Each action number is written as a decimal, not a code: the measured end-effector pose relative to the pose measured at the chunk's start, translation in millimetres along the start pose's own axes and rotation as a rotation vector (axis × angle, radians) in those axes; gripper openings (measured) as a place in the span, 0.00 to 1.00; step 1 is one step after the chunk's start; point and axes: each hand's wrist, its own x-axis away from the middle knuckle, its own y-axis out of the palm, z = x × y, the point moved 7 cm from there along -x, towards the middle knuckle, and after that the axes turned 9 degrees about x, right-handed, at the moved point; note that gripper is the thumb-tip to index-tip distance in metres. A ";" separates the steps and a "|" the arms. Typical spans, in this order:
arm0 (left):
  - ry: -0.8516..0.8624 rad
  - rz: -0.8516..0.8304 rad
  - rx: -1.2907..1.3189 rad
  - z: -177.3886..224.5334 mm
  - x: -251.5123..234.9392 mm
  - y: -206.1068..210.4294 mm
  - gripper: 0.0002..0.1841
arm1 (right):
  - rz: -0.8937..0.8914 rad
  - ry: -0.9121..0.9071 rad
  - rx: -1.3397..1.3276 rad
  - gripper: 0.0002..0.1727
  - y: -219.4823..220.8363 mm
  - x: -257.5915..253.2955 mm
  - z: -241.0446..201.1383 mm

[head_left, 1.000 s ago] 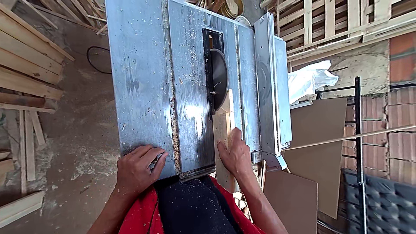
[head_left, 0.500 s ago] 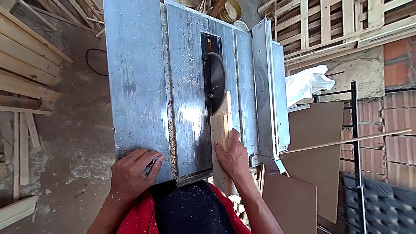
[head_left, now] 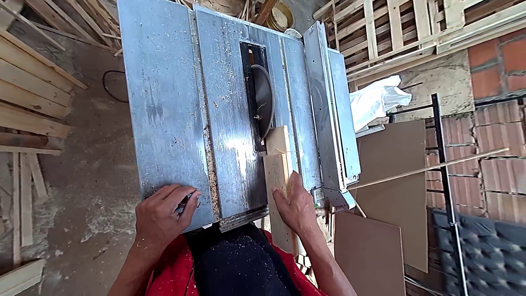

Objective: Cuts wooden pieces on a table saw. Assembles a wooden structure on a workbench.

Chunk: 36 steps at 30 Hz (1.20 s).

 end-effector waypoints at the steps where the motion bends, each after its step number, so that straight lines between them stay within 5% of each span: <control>1: 0.001 0.001 -0.002 -0.1 0.0 0.2 0.16 | -0.004 0.009 0.021 0.40 -2.5 1.7 -1.9; 36: -0.009 0.030 0.061 -0.1 -2.0 -2.4 0.15 | -0.074 0.068 0.234 0.39 -38.3 2.0 -57.7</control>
